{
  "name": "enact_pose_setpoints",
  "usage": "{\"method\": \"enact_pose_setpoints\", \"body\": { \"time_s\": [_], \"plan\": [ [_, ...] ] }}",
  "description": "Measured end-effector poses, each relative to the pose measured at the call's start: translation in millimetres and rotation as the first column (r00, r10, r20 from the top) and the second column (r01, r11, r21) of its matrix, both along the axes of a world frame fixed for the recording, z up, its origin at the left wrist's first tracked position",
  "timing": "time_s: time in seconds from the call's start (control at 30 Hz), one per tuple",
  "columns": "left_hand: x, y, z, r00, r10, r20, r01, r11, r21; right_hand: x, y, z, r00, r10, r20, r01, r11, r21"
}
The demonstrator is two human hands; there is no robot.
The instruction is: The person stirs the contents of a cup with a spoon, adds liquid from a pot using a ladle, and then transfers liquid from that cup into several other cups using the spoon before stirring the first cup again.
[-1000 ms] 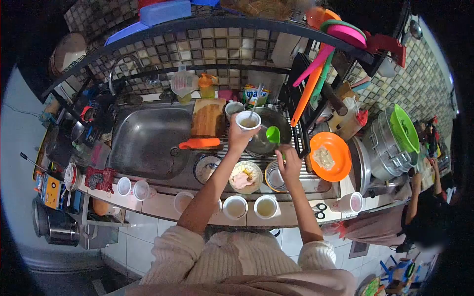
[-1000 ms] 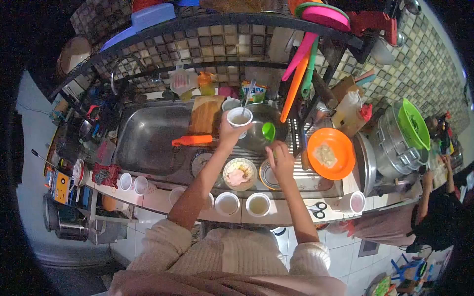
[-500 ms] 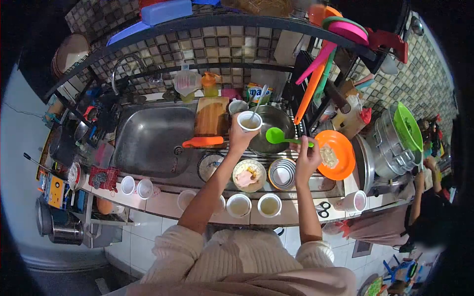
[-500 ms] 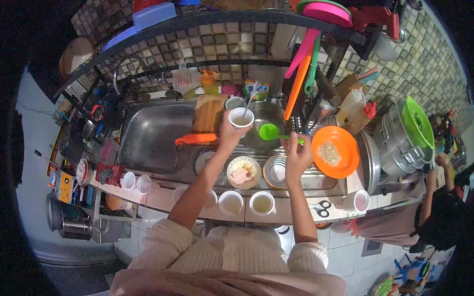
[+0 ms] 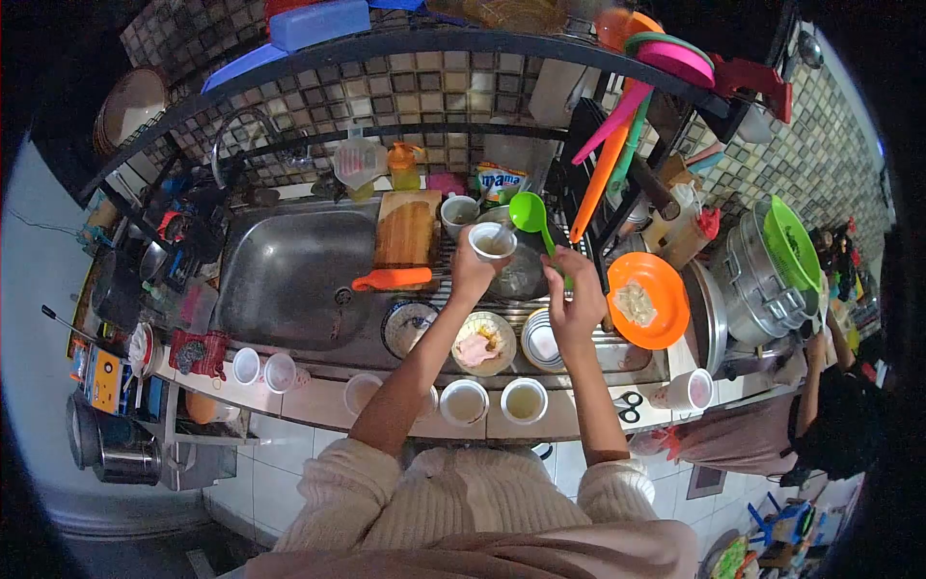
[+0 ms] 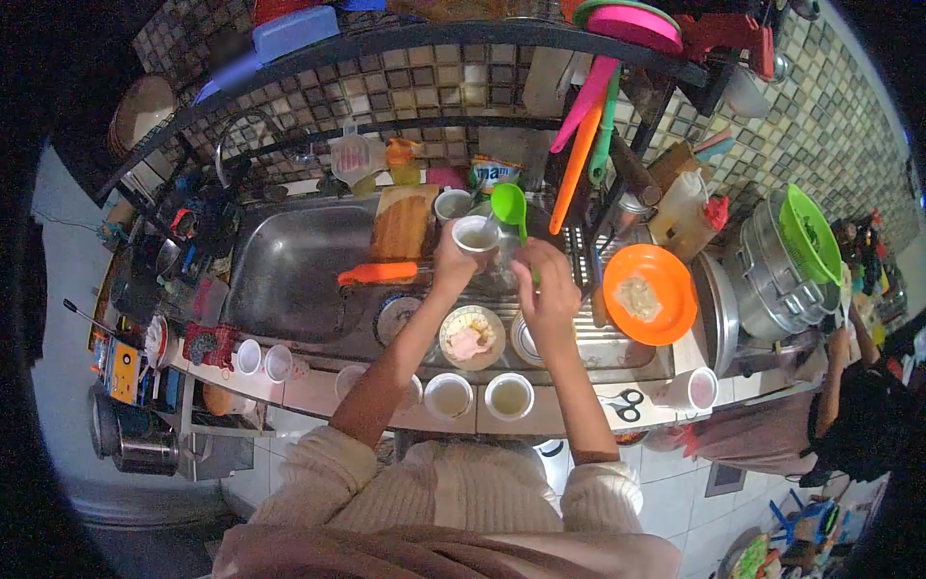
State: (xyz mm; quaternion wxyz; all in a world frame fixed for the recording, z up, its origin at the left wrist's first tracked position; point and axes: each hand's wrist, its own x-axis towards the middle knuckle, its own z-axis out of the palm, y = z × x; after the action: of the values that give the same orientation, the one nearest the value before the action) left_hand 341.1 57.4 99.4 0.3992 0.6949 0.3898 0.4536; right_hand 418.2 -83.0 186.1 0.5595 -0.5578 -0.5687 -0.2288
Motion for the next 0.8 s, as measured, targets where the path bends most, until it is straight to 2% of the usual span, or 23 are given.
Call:
{"method": "enact_pose_setpoints", "body": {
  "time_s": [0.03,0.1,0.17,0.2,0.23,0.27,0.37,0.4,0.43,0.5,0.57,0.63,0.7,0.73,0.77,0.8],
  "plan": [
    [-1,2,-3,1.000,0.000,0.000,0.000,1.000,-0.002,2,-3,-5,1.000,-0.019,0.004,0.019,1.000,0.014],
    [-3,8,-9,0.970,-0.108,0.218,0.112,0.994,-0.004,7,-9,-18,0.998,-0.047,-0.044,0.047,0.999,-0.001],
    [-6,12,-8,0.959,-0.114,0.257,0.115,0.993,0.013,13,-9,-35,0.993,-0.070,-0.091,0.069,0.997,-0.018],
    [-10,8,3,0.963,-0.103,0.248,0.095,0.995,0.041,15,-9,-45,0.944,-0.024,-0.330,0.001,0.998,-0.070],
    [-14,5,12,0.967,-0.091,0.239,0.076,0.995,0.068,18,-9,-53,0.834,0.006,-0.552,-0.077,0.991,-0.106],
    [-19,2,20,0.979,-0.066,0.193,0.061,0.998,0.031,23,-9,-57,0.814,-0.064,-0.577,-0.079,0.972,-0.220],
    [-29,-2,28,0.959,-0.107,0.263,0.095,0.994,0.057,49,2,-99,0.753,-0.045,-0.657,-0.183,0.944,-0.274],
    [-35,-5,36,0.961,-0.121,0.248,0.105,0.992,0.076,51,-2,-100,0.748,-0.163,-0.643,-0.181,0.882,-0.435],
    [-42,-10,44,0.963,-0.114,0.246,0.098,0.992,0.074,52,-7,-103,0.747,-0.159,-0.645,-0.189,0.880,-0.436],
    [-55,-19,58,0.967,-0.138,0.216,0.141,0.990,0.005,51,-14,-108,0.897,-0.315,-0.310,0.124,0.853,-0.507],
    [-69,-26,58,0.953,-0.138,0.271,0.139,0.990,0.018,36,-31,-73,0.929,-0.270,-0.255,0.082,0.820,-0.567],
    [-90,-35,65,0.955,-0.177,0.238,0.155,0.982,0.109,12,-45,-47,0.918,-0.367,-0.151,0.200,0.756,-0.623],
    [-114,-48,74,0.965,-0.164,0.203,0.144,0.984,0.109,-1,-45,-28,0.945,-0.287,-0.157,0.128,0.767,-0.629],
    [-126,-55,77,0.979,-0.132,0.157,0.108,0.982,0.155,-16,-41,-9,0.898,-0.141,-0.416,-0.164,0.772,-0.615],
    [-138,-61,80,0.989,-0.098,0.112,0.074,0.977,0.201,-28,-34,1,0.761,-0.009,-0.648,-0.438,0.730,-0.525],
    [-151,-69,83,0.983,-0.107,0.150,0.113,0.993,-0.033,-35,-26,0,0.786,0.058,-0.615,-0.459,0.720,-0.520]
  ]
}}
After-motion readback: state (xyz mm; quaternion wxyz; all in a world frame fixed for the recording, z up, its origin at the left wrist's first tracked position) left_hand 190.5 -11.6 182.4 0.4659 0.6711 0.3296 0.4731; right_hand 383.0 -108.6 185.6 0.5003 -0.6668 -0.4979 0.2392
